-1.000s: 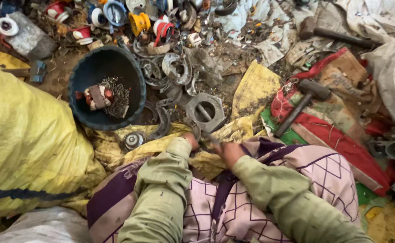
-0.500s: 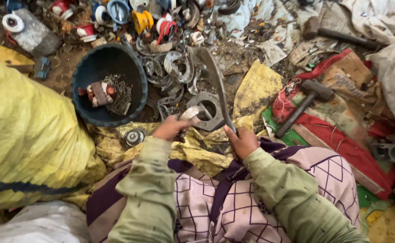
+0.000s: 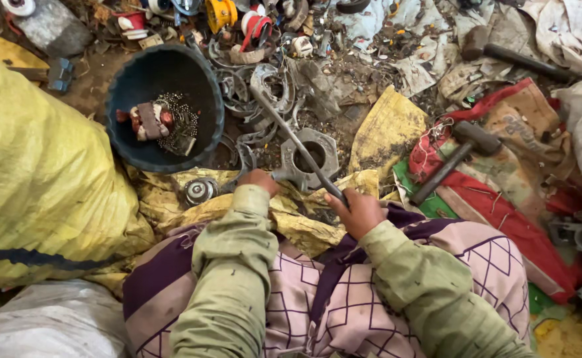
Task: The person sits on the floor and uses a hammer to repeatedly strike a metal piece placed on a metal stand, cutting it into smaller pieces. The person adjusts the metal piece between strikes to continue cutting it.
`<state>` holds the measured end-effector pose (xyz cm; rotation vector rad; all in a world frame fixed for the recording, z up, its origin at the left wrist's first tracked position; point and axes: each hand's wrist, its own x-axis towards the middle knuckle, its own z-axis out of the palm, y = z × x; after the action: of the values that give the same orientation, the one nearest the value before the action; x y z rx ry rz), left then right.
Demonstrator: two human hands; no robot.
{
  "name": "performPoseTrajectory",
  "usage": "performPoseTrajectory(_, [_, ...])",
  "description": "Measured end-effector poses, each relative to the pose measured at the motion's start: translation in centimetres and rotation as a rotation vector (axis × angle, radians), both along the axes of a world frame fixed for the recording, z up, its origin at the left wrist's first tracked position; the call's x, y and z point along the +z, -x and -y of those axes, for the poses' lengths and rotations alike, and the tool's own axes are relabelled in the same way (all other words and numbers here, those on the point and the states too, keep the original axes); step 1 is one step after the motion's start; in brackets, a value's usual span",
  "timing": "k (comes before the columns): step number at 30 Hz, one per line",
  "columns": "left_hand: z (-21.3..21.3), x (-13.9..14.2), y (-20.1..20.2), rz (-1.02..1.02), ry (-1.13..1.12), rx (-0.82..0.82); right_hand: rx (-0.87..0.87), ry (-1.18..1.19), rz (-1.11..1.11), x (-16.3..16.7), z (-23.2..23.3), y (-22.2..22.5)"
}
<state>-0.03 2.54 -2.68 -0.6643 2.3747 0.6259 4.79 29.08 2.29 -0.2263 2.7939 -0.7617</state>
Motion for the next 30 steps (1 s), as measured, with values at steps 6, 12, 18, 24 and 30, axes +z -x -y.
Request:
performPoseTrajectory(6, [-0.3,-0.6,0.2,-0.039,0.062,0.009,0.113,0.058,-0.148,-1.2,-0.3,-0.5])
performPoseTrajectory(12, [0.0,-3.5,1.7,-0.07,-0.142,-0.017,0.114,0.069,-0.154,-2.2,-0.2,-0.4])
performPoseTrajectory(18, [-0.8,-4.2,1.4,-0.118,-0.003,-0.002,0.04,0.009,-0.066,-2.5,-1.1,0.2])
performPoseTrajectory(24, [-0.9,-3.4,1.2,-0.051,-0.027,0.031,0.123,-0.029,-0.015,-3.9,-0.2,0.2])
performPoseTrajectory(30, [-1.3,-2.6,1.1,-0.026,-0.013,0.034,0.099,-0.011,0.011,-0.5,0.3,-0.2])
